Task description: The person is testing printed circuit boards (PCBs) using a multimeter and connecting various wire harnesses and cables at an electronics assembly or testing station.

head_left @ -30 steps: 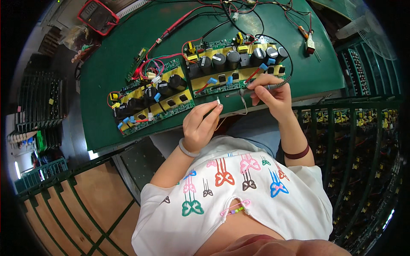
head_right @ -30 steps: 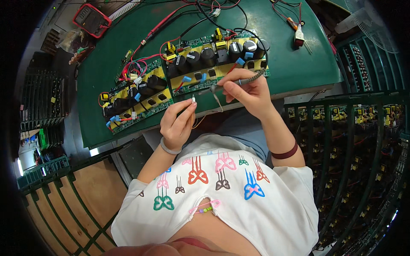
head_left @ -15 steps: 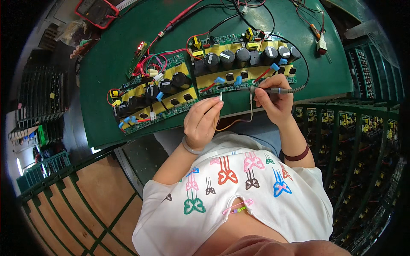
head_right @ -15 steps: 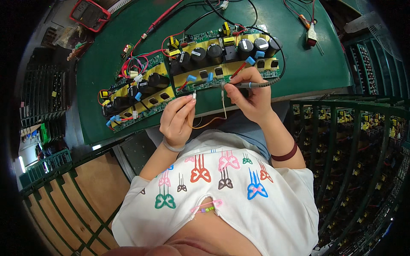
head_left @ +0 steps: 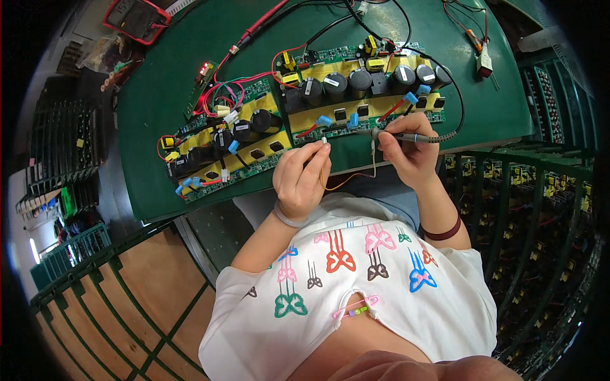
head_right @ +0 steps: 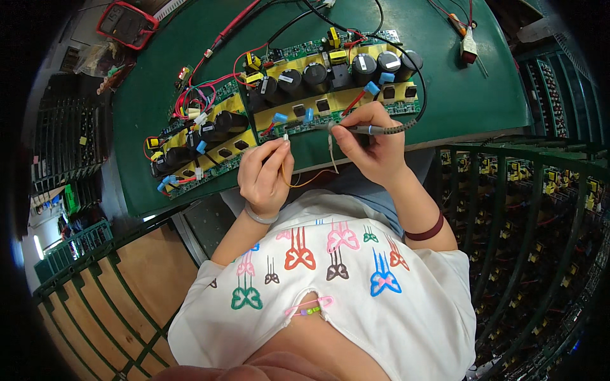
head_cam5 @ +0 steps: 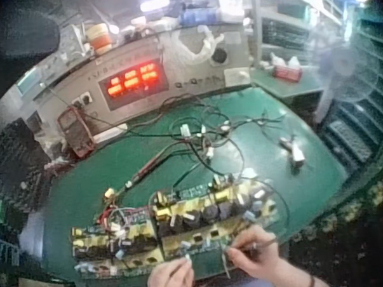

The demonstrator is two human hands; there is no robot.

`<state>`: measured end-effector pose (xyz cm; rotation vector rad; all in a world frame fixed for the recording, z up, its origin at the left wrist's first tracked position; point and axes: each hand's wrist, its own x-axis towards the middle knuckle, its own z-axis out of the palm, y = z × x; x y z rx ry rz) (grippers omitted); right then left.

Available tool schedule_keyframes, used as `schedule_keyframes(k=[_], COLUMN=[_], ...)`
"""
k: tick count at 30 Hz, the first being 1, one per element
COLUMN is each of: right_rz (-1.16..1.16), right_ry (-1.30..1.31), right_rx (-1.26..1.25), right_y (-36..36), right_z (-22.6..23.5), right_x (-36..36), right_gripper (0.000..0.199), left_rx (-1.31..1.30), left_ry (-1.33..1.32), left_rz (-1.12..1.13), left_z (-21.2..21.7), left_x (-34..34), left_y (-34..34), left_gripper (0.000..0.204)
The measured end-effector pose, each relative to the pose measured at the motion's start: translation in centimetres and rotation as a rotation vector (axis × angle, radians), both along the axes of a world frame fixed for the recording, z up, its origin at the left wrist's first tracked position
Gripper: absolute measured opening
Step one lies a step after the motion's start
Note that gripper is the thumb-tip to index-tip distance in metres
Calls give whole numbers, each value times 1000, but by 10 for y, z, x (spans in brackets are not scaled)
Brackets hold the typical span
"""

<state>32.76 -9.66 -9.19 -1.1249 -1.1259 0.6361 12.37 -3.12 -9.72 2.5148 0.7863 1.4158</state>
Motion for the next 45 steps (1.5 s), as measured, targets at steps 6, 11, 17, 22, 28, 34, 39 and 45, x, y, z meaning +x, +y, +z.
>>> schedule_keyframes(k=[6,11,17,22,28,34,39,45], right_rz=[-55,-1,-5,-42,-44,-64,-179,-150], right_ry=[-288,-387,-384,-398,-402,-378,-385,-267], right_rx=[54,66,49,-17,-8,-17,89,241], right_y=[1,4,11,9,-2,-2,-8,6], right_z=[-6,2,7,8,-5,-15,-6,-11], right_x=[1,-3,-5,-11,-9,-7,1,1], right_gripper=[19,18,17,15,15,18,16,18], left_rx=[4,11,4,12,23,22,15,30], left_ry=[3,7,18,56,42,6,52,30], left_rz=[9,1,-6,1,26,36,8,11], left_z=[-1,-1,4,1,-1,6,-2,1], left_x=[1,2,2,-8,-5,-6,-4,-4], left_y=[-2,0,6,1,-7,-9,-5,3], left_gripper=[28,28,28,30,27,27,28,28])
